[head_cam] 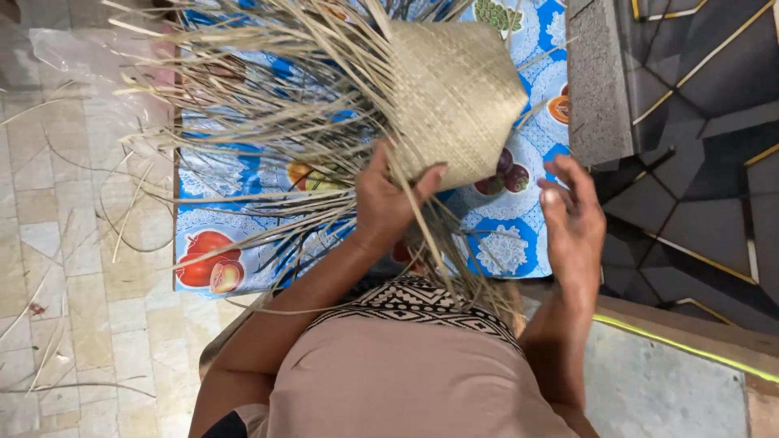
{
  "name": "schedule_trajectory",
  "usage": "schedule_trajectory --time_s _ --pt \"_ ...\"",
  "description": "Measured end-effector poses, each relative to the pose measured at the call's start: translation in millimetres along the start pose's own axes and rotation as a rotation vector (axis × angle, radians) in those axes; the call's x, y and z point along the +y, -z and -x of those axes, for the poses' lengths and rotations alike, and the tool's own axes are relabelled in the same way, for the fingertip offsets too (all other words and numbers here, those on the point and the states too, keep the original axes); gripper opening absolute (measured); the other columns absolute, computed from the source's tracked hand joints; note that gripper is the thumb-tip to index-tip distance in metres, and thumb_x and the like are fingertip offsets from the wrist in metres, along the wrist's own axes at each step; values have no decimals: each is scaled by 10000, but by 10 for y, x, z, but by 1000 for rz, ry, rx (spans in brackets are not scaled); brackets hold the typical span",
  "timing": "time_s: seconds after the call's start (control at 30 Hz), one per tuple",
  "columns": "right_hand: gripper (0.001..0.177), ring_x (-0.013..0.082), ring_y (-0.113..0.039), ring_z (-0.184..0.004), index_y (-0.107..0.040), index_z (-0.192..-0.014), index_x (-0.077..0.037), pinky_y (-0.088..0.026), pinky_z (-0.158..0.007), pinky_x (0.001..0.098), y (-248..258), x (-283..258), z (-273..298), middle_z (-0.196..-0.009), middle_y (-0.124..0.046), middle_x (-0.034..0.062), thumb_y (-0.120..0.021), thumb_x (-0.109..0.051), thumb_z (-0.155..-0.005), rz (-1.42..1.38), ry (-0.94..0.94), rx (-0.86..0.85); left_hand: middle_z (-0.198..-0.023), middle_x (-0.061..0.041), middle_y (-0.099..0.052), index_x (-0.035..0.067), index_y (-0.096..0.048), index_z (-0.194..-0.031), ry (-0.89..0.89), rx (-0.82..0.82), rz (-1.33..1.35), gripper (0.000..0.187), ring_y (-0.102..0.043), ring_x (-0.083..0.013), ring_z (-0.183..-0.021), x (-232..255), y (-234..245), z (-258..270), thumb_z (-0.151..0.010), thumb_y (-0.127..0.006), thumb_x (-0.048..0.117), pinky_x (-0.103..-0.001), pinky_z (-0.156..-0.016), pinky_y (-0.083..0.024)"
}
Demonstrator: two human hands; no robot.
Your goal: Weaving dried leaf strands to create a traditional hat
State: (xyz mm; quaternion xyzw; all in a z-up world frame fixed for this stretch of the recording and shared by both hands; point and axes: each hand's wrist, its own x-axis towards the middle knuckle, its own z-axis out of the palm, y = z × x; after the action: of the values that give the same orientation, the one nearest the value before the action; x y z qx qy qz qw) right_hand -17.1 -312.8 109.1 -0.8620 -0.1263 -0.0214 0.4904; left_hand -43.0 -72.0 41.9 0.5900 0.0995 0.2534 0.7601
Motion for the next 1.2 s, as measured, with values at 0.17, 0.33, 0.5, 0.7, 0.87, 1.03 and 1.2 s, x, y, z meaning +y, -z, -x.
schedule_trajectory --time_s 0.17,0.33,0.5,0.7,0.87,1.03,1.2 --pt "854 561 -436 -1388 -352 -1578 -58 -450 -1062 644 -426 418 -888 -1530 -383 379 -426 -729 -1055 -535 -56 -109 -704 -153 -724 130 -653 -985 -344 -62 -392 388 -745 -339 -699 -293 -126 68 -785 -886 367 -382 -577 -583" --pt "758 513 -382 -1344 -412 -1509 -96 -386 -1095 665 -632 275 -1499 -1460 -376 321 -419 -701 -1052 -812 -65 -196 -697 -138 -710 151 -661 -1024 -648 -259 -521 213 -724 -352 -595 -56 -145 -22 -877 -797 223 -428 -515 -602" --pt "720 354 -458 -990 -557 -1266 -83 -395 -893 527 -978 -73 -1739 -1099 -503 200 -459 -707 -919 -1130 -148 -216 -591 -48 -633 305 -651 -1119 -763 -271 -563 206 -702 -295 -594 -267 -134 -108 -926 -703 355 -401 -538 -571" --pt "714 193 -535 -638 -701 -1023 -71 -405 -691 387 -1009 -364 -1790 -739 -630 77 -499 -714 -786 -1463 -235 -188 -1443 -141 -610 50 -635 -1339 -353 -704 -268 456 -567 -298 -1382 -95 8 -455 -1021 -594 374 -409 -1274 -374" --pt "671 154 -422 -761 -734 -1179 -196 -341 -755 347 -828 388 -1891 -853 -490 -20 -532 -745 -852 -1347 74 -384 -1546 -67 -512 144 -549 -1440 -40 -814 -360 579 -422 -250 -1475 -253 206 -474 -969 -558 482 -413 -1287 -213" --pt "594 229 -572 -1336 -601 -1339 -185 -348 -1274 495 -434 478 -1717 -1407 -598 -6 -480 -683 -1038 -747 335 -230 -1145 -281 -687 -41 -637 -1219 -1026 -552 -634 241 -690 -458 -1065 -485 410 -460 -995 -710 11 -541 -1052 -533" --pt "828 456 -337 -1480 -507 -1481 -20 -280 -1218 678 -373 -496 -896 -1543 -461 260 -692 -608 -928 534 637 -141 -769 -107 -648 144 -499 -1116 -566 -655 -634 163 -616 -320 -554 -502 365 -402 -1006 -619 154 -493 -470 -425"
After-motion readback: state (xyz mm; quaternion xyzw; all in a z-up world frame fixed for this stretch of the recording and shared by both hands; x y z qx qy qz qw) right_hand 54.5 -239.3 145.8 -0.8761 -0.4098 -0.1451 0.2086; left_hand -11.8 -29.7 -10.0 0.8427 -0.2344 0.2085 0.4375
